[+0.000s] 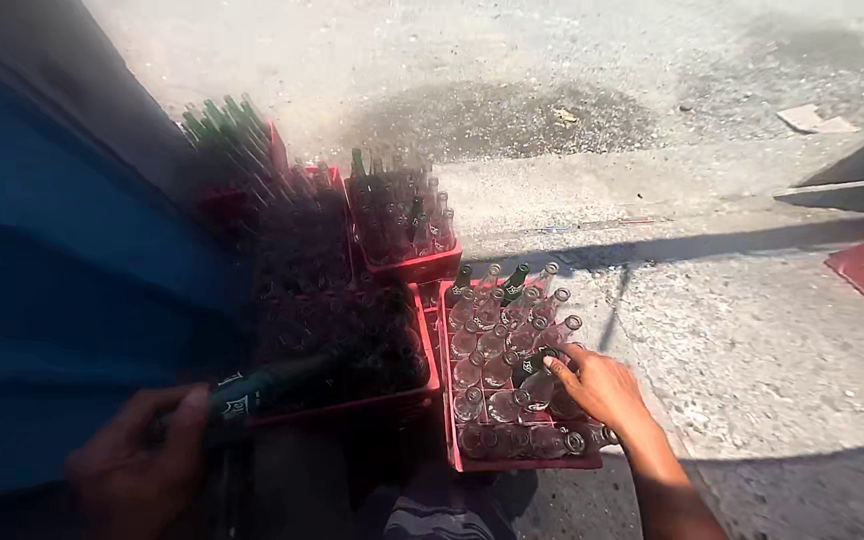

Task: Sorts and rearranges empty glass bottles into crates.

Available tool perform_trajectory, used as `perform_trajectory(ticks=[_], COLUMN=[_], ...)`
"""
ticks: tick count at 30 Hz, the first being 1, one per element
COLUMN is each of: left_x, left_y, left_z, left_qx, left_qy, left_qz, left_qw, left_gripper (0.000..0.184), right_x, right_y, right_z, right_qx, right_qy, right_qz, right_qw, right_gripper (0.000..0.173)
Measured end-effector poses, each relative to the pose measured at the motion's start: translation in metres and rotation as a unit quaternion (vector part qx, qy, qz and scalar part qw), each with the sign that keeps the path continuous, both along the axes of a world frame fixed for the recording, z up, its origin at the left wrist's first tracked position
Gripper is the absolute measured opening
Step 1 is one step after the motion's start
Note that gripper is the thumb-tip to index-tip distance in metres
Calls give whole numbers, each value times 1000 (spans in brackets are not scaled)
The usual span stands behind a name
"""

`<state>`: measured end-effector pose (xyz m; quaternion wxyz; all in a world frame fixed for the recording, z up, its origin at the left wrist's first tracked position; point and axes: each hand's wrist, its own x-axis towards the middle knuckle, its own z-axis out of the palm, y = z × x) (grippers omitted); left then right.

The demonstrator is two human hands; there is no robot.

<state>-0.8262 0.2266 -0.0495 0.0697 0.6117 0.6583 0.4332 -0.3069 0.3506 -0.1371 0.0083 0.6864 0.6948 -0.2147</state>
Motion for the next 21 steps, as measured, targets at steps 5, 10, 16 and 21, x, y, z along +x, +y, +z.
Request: perform_trajectory(ticks=[5, 10, 16, 21], left_x=[7, 41, 60, -23], left_y=[31, 107, 142, 33], left_z=[-84, -135, -138, -83], left_qx=[-251, -345, -426, -212], left_qy=[74, 161, 153, 12], left_qz=[-30, -98, -91, 76], left_qw=[965, 919, 887, 974], left_gripper=[46, 50, 40, 39], right_x=[-18, -53, -101, -151], right_y=[40, 29, 3, 27], right_z=[-25, 20, 170, 145], right_qx=[-137, -136, 225, 203], right_qy=[-84, -153, -8, 281], right_qz=[-7, 50, 204, 230], right_qw=[987, 978, 953, 909], right_gripper=[58, 50, 38, 19])
